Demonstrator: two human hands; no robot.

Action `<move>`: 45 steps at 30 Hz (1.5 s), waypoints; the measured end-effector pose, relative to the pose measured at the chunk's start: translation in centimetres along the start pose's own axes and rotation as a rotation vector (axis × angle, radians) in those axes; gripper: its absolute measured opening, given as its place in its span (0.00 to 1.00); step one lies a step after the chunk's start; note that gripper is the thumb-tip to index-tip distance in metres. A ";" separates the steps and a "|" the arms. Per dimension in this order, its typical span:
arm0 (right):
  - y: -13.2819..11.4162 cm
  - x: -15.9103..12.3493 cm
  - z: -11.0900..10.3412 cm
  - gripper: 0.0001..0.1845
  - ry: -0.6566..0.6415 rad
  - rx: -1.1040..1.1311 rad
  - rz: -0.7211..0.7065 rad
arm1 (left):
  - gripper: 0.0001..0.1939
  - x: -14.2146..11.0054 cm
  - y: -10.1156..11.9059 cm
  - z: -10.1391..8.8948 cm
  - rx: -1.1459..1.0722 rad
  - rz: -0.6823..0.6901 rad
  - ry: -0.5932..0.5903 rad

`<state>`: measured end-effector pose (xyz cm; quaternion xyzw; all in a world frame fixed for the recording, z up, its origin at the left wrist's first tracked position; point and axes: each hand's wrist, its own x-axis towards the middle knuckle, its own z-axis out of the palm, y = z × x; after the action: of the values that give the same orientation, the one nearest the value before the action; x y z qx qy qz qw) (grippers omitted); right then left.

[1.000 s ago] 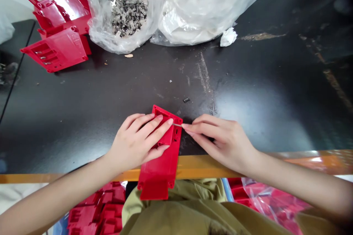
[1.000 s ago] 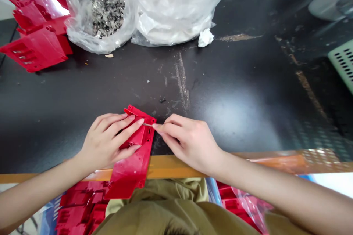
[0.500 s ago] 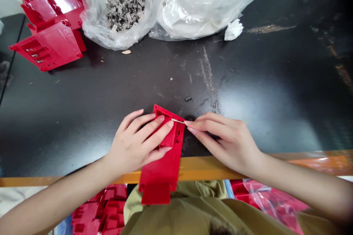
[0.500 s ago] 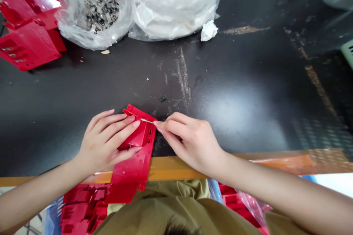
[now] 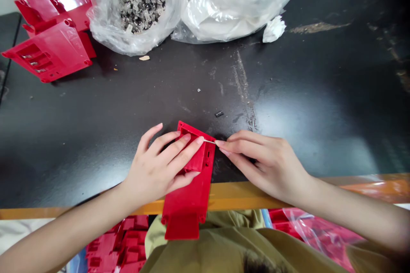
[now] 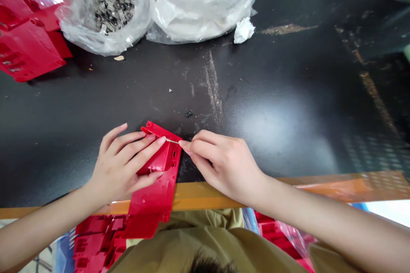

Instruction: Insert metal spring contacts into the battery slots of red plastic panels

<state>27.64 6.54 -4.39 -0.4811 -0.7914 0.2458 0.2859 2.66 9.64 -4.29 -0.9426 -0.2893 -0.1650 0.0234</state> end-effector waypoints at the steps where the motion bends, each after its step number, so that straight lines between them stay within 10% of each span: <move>1: 0.0 0.0 0.0 0.11 -0.002 -0.004 -0.002 | 0.26 0.0 0.0 0.0 0.001 -0.002 0.000; 28: 0.9 1.1 -1.6 0.09 -0.124 -0.354 -0.262 | 0.26 0.0 0.0 0.1 0.012 0.008 0.037; 45: 0.2 1.7 -2.0 0.21 -0.256 0.582 0.511 | 0.24 -0.4 -0.3 0.7 -0.061 -0.005 0.163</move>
<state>28.47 8.42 -2.73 -0.5270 -0.5728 0.5806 0.2390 2.40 9.74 -5.12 -0.9256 -0.2837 -0.2498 0.0178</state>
